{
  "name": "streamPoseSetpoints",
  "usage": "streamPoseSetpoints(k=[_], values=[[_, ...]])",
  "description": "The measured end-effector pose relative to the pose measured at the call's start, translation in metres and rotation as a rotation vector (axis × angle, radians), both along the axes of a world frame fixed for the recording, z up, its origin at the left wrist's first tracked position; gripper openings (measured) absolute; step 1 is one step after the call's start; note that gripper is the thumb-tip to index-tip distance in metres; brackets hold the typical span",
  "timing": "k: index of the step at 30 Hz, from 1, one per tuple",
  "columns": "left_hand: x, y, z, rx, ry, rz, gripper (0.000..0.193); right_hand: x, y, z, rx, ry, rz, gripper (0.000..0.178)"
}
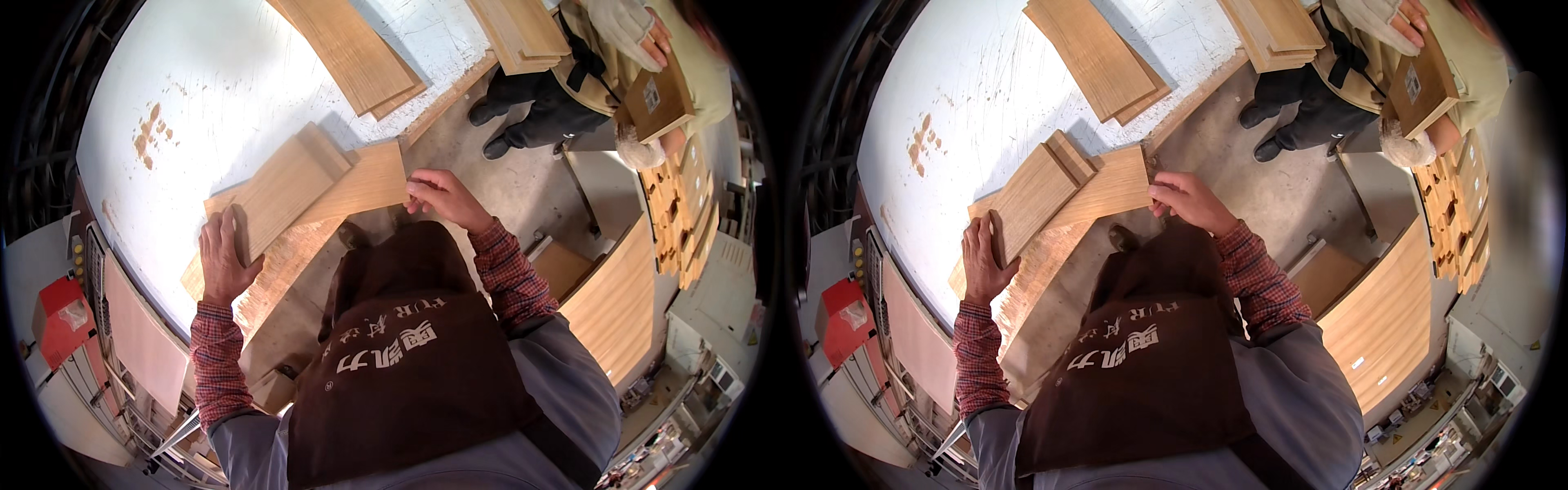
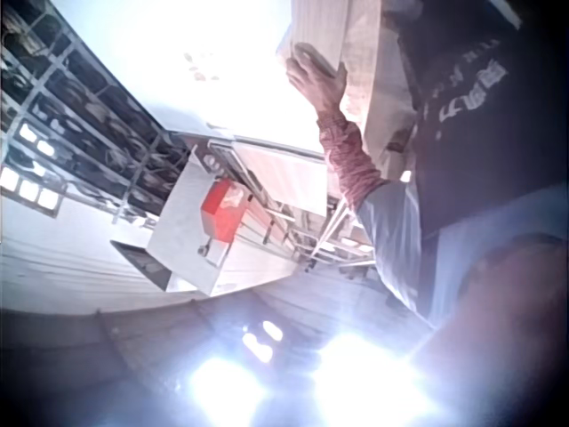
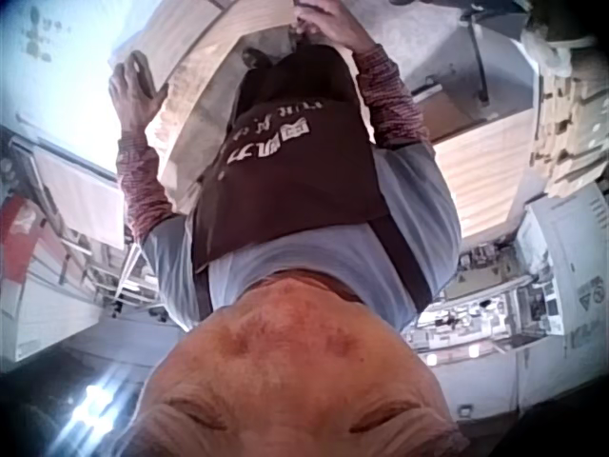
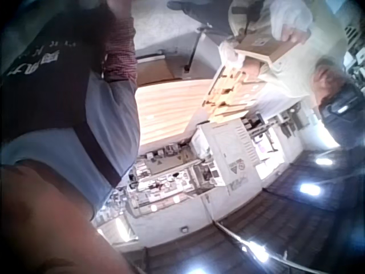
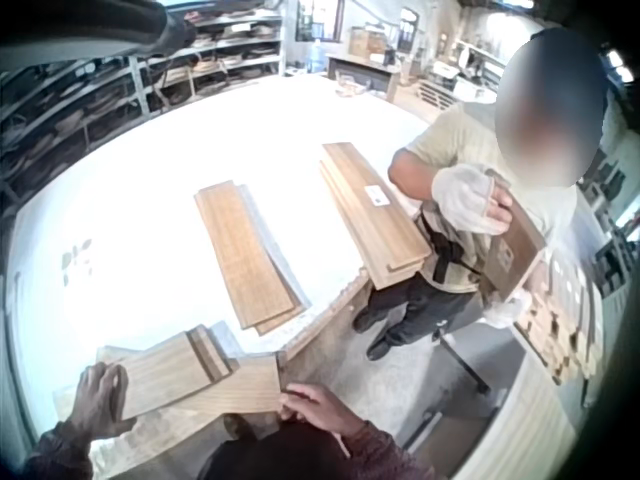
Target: The person picks up thin wooden planks from a table, inspects them by turning them over, and stacks them into neat piles. The person repeats this process with multiple planks, organizing them on the work surface.
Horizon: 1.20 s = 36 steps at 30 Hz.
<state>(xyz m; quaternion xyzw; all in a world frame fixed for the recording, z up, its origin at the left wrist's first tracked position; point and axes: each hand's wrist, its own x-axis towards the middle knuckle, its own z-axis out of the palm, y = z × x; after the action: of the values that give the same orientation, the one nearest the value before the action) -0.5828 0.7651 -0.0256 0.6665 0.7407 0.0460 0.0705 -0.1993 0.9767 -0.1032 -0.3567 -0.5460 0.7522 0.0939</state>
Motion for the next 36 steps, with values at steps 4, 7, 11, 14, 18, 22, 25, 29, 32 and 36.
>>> streamPoseSetpoints(k=[4,7,11,14,18,22,25,29,32,36], values=[[0.001,0.004,0.000,0.000,-0.012,-0.004,0.107,0.003,0.002,0.000,0.006,0.012,-0.001,0.025],[0.003,0.004,0.000,0.006,-0.020,0.008,0.105,0.003,0.003,-0.002,-0.001,0.037,-0.011,0.024],[-0.010,-0.021,0.003,0.035,0.047,-0.029,0.105,-0.013,-0.002,-0.018,-0.106,0.133,-0.005,0.025],[-0.017,-0.039,-0.002,0.070,-0.129,-0.067,0.093,-0.020,-0.023,-0.022,-0.179,0.094,-0.200,0.038],[0.023,0.007,-0.018,0.086,-0.129,-0.146,0.098,0.011,-0.020,-0.038,-0.133,0.172,-0.146,0.059],[0.034,0.028,-0.012,0.092,-0.072,-0.261,0.100,0.003,-0.006,-0.059,-0.234,0.316,-0.178,0.063],[0.046,0.038,-0.008,0.043,-0.022,-0.318,0.104,-0.002,-0.007,-0.033,-0.166,0.151,-0.223,0.056],[0.049,0.056,-0.011,0.101,0.019,-0.403,0.104,0.004,-0.002,-0.031,-0.052,0.068,-0.200,0.052],[0.048,0.060,-0.014,0.178,0.058,-0.425,0.106,-0.001,0.002,-0.027,0.014,0.009,-0.174,0.058],[0.043,0.057,-0.016,0.199,0.045,-0.428,0.108,-0.027,-0.011,0.003,-0.047,-0.013,-0.279,0.064]])
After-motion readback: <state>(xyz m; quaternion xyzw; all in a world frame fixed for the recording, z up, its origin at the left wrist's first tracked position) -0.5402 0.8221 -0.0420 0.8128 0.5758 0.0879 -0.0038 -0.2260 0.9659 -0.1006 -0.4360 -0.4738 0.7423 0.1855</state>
